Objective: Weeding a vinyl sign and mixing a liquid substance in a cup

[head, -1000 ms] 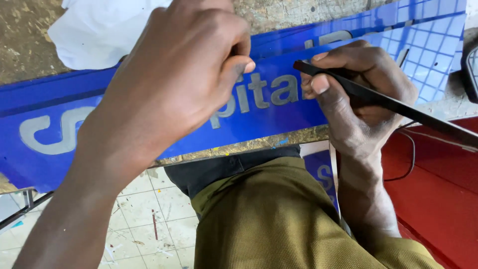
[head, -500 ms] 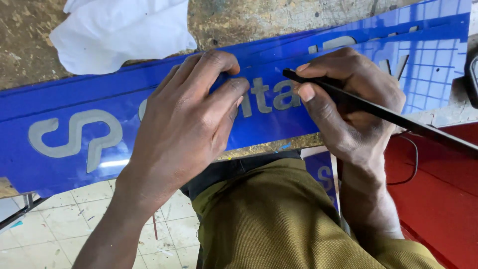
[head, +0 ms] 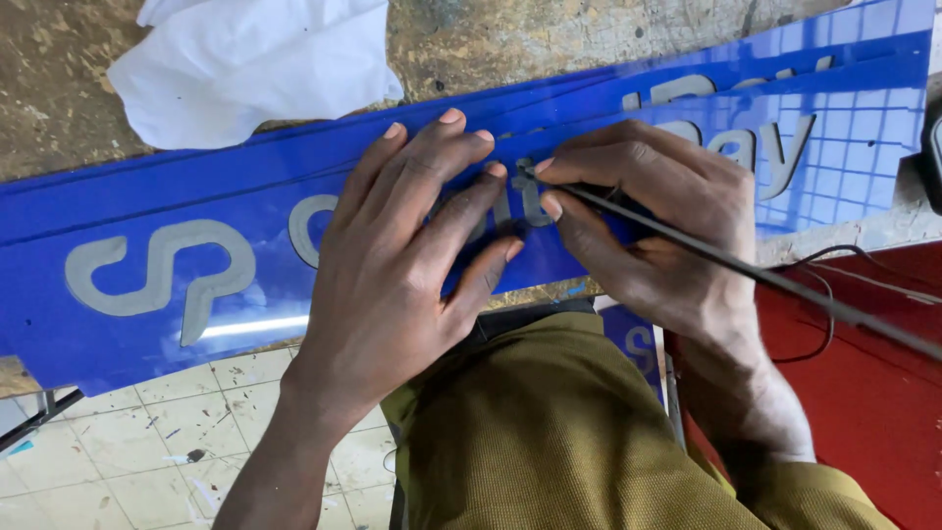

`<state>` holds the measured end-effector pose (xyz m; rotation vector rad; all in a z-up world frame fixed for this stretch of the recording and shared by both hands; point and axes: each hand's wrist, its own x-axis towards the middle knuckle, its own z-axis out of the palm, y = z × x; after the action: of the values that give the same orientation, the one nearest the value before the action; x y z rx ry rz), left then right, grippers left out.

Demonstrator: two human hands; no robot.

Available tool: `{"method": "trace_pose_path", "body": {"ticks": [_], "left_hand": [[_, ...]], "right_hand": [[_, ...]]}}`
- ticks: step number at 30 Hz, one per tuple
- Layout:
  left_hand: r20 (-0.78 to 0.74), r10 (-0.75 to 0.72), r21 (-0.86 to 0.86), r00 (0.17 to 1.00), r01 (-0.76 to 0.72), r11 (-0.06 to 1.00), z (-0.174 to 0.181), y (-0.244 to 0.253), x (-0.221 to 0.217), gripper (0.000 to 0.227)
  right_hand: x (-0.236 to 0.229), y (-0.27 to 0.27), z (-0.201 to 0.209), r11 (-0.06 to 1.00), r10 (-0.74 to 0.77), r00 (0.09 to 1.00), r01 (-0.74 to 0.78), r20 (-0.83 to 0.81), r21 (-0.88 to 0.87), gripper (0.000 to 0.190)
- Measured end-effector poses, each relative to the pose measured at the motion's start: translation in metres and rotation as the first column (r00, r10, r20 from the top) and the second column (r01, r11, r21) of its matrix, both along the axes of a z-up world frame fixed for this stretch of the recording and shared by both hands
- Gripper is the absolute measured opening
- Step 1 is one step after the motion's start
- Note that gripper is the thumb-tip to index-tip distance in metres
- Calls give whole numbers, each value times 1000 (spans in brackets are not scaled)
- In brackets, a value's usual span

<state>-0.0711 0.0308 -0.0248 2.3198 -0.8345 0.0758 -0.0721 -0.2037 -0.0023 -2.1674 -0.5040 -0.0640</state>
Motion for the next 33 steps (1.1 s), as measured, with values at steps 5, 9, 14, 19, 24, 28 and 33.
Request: {"method": "trace_pose_path", "body": {"ticks": [5,9,14,19,24,28,33], "left_hand": [[-10,20,-50,1000,-21,999,-4,1,-2,31],[-18,21,-68,1000,-22,997,-5,0,-1,29],[-12,25,-77,1000,-26,997,-7,1,-2,30],[-14,33,-72,999,-34,997,-8,0,-3,29],[-11,20,-84,1000,-21,996,-7,1,-3,30],[-6,33,-71,999,-33,997,-8,0,-3,29],[-14,22,-40,1000,-22,999,-6,0,-2,25]], "right_hand": [[-4,5,-13,998,-33,993,38,115,-46,4],[-1,5,-11,998,14,990,-6,142,-55,5],[4,5,-12,996,90,981,-91,171,-3,5],[0,2,-15,999,14,988,-7,151,-47,2],[1,5,-13,998,61,980,-58,187,-19,8],[1,5,-15,997,69,974,-63,215,-36,9],[-5,1,-13,992,-70,995,63,68,106,8]]}}
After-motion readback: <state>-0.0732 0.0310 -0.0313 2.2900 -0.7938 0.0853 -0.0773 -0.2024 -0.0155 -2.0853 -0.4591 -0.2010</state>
